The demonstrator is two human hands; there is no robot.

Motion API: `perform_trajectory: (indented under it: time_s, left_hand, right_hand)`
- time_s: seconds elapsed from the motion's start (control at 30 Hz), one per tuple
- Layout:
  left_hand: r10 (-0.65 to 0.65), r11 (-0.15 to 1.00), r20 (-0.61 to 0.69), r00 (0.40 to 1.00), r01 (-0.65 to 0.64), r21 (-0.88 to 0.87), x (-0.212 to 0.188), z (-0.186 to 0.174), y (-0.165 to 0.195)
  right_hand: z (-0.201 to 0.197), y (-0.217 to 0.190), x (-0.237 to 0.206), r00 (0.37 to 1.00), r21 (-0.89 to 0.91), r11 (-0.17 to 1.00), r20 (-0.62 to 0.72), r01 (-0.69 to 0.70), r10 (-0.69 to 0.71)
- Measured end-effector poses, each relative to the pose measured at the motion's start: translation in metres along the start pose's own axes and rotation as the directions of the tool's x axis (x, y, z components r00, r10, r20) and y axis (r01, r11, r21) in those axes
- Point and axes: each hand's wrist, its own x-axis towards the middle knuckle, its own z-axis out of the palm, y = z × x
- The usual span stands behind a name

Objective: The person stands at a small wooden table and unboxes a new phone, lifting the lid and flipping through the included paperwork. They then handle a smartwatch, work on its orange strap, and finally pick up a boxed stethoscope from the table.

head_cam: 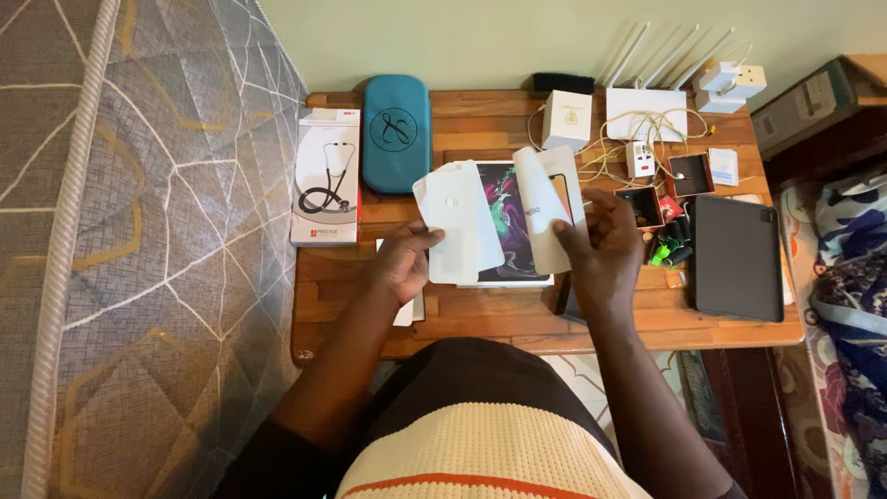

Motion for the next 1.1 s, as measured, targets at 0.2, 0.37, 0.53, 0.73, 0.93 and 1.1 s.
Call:
perform_trajectory:
  time_s: [0.2, 0.37, 0.53, 0.73, 0.93, 1.1]
  left_hand:
    - [0.067, 0.998, -0.032, 0.997, -0.067, 0.014, -0.006, 0.025, -0.003]
    - [-0.032, 0.985, 0.214, 0.976, 0.067, -0.16, -0.013, 0.024, 0.004]
    - [-0.023, 0.967, 0.39, 0.921, 0.119, -0.225, -0.018, 0.015, -0.003]
    - [-0.016, 0.953, 0.464, 0.886, 0.154, -0.261, -0.016, 0.017, -0.016]
    - [-0.024, 0.955, 0.448, 0.894, 0.154, -0.255, -0.015, 0.026, -0.019]
    - [-0.01, 0.958, 0.433, 0.901, 0.132, -0.253, -0.013, 0.022, -0.02]
  right_hand:
    - [0.021, -0.007, -0.005, 0.993, 0.002, 0.994, 0.042, -0.112, 0.112]
    - [0.023, -0.004, -0.009, 0.987, 0.283, 0.955, 0.151, -0.088, 0.046]
    - [0.019, -0.002, -0.009, 0.98, 0.332, 0.936, 0.192, -0.121, 0.058]
    - [0.025, -0.006, -0.012, 0.975, 0.09, 0.993, 0.217, -0.072, 0.051]
    - [0.028, -0.016, -0.017, 0.979, -0.176, 0.984, 0.203, 0.019, 0.018]
    - [0.025, -0.012, -0.017, 0.977, -0.153, 0.988, 0.211, 0.014, 0.019]
